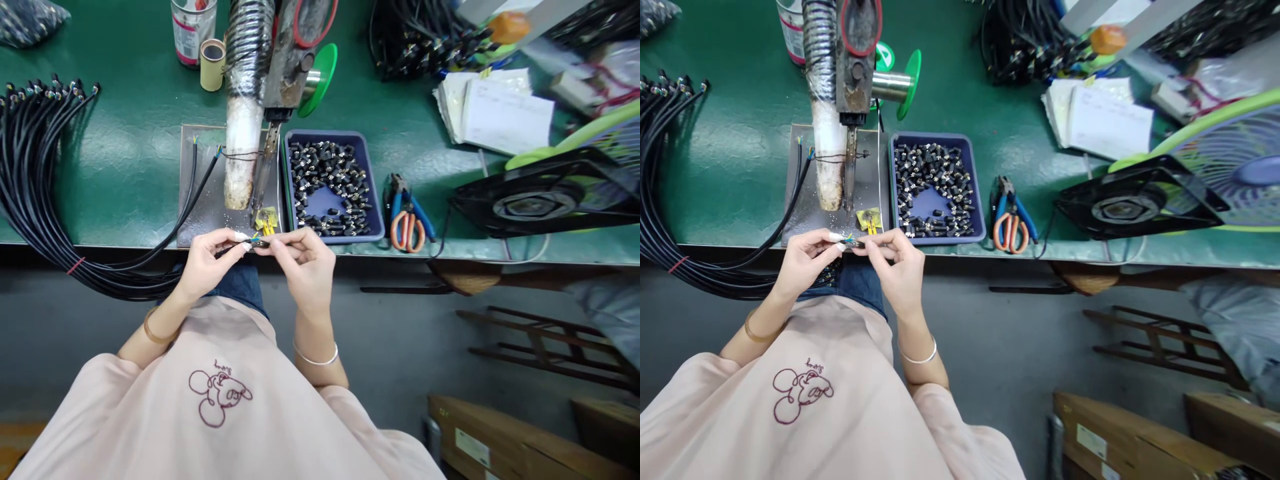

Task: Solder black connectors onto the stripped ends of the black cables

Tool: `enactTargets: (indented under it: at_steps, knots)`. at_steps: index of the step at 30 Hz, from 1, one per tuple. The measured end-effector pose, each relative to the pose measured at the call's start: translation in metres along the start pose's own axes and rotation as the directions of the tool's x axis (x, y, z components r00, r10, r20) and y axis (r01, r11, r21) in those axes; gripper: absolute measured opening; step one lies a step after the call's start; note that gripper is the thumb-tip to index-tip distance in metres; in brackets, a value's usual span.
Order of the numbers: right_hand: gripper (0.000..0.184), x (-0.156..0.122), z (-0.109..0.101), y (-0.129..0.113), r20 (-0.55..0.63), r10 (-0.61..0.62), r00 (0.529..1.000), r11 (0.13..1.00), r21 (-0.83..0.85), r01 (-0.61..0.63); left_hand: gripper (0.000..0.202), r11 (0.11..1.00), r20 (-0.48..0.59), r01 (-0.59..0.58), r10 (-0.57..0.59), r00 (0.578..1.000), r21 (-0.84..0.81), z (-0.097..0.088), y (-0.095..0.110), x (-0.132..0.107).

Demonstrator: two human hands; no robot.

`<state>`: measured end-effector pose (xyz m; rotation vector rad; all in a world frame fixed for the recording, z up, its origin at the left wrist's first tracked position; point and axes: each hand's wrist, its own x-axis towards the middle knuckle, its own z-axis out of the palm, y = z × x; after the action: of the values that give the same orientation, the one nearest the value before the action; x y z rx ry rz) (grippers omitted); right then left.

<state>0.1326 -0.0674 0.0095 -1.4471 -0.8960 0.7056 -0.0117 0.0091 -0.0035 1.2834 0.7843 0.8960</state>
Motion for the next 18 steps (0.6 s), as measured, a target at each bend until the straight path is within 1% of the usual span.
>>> enactTargets:
  at_steps: [2,3,4,6,8,10,15,17,18]
  knots:
    - [0.014,-0.002,0.000,-0.003,-0.139,-0.052,0.989,0.998,-0.032,0.048,0.011,0.992,-0.035,-0.080,0.084,0.996,0.103,0.002,0.000,-0.003]
    - [0.014,-0.004,0.000,-0.004,-0.179,-0.076,0.981,0.996,-0.063,0.066,0.009,0.983,-0.035,-0.110,0.116,0.993,0.146,0.003,0.001,-0.004]
    - [0.016,-0.005,0.000,-0.004,-0.180,-0.086,0.980,0.993,-0.096,0.070,0.008,0.975,-0.030,-0.133,0.141,0.990,0.180,0.003,0.001,-0.006]
    - [0.018,-0.006,0.001,-0.003,-0.100,-0.055,0.993,0.990,-0.132,0.041,0.008,0.959,-0.011,-0.167,0.174,0.985,0.227,0.003,0.002,-0.007]
    - [0.016,-0.006,0.004,0.001,-0.015,0.007,1.000,0.992,-0.122,-0.009,0.008,0.946,0.006,-0.191,0.196,0.981,0.261,0.004,0.002,-0.009]
    - [0.014,-0.005,0.006,0.005,0.010,0.036,0.999,0.995,-0.092,-0.035,0.010,0.933,0.024,-0.214,0.216,0.976,0.289,0.004,0.002,-0.010]
    - [0.013,-0.002,0.005,0.009,0.047,0.034,0.998,0.997,-0.070,-0.031,0.012,0.897,0.056,-0.266,0.264,0.963,0.352,0.004,0.004,-0.012]
    - [0.013,0.000,0.002,0.008,0.074,0.008,0.997,0.993,-0.118,0.000,0.012,0.867,0.091,-0.306,0.294,0.951,0.394,0.002,0.004,-0.011]
    - [0.012,0.000,0.000,0.006,0.090,-0.025,0.996,0.985,-0.166,0.040,0.013,0.843,0.127,-0.330,0.305,0.944,0.424,0.001,0.004,-0.011]
